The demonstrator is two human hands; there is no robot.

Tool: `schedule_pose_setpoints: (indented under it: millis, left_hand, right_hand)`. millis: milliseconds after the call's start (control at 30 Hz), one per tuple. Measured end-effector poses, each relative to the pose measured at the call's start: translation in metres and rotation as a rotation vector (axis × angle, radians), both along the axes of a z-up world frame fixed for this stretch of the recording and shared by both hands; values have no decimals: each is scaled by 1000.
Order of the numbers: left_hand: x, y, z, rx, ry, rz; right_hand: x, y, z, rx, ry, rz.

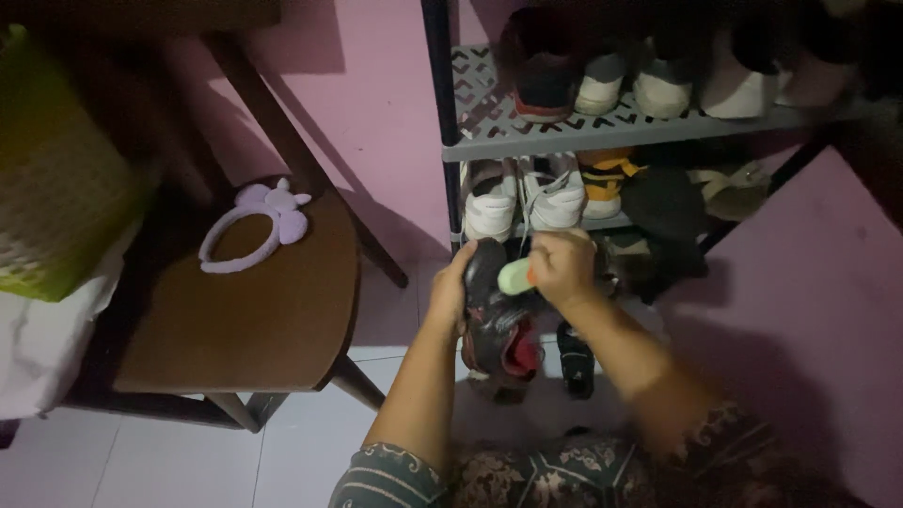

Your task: The person cleans shoes by brushing each shoe with a handheld brush one by one, turning them over to brush different sides, and places the brush onto a shelf on the shoe rack.

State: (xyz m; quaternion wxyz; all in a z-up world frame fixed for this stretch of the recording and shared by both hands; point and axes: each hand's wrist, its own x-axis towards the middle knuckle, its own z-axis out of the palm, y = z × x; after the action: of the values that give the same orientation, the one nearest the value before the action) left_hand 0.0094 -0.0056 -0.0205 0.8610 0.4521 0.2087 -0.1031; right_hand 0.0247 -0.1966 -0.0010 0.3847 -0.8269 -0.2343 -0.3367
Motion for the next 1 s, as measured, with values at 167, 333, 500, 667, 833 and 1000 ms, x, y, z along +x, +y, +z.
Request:
schedule_pose_setpoints:
  millis: [167, 333, 500, 667, 833, 1000]
  left_hand:
    - [0, 0, -5, 161, 19, -86]
    - [-2, 14, 1, -409, -71, -107]
    - [-5, 14, 4, -737, -134, 97]
    - [-2, 12, -5, -706, -50, 261]
    - [8, 6, -23, -413, -55, 46]
    - [8, 12, -14, -23, 234, -68]
  right_hand:
    - [11, 0, -18, -50, 94, -38]
    - [31, -37, -25, 551, 845, -100]
    - [23, -7, -16, 938, 1550, 85]
    - [6, 7, -29, 864, 1427, 534]
    - [1, 11, -24, 1125, 1379, 495]
    - [-9, 21, -19, 856, 970, 318]
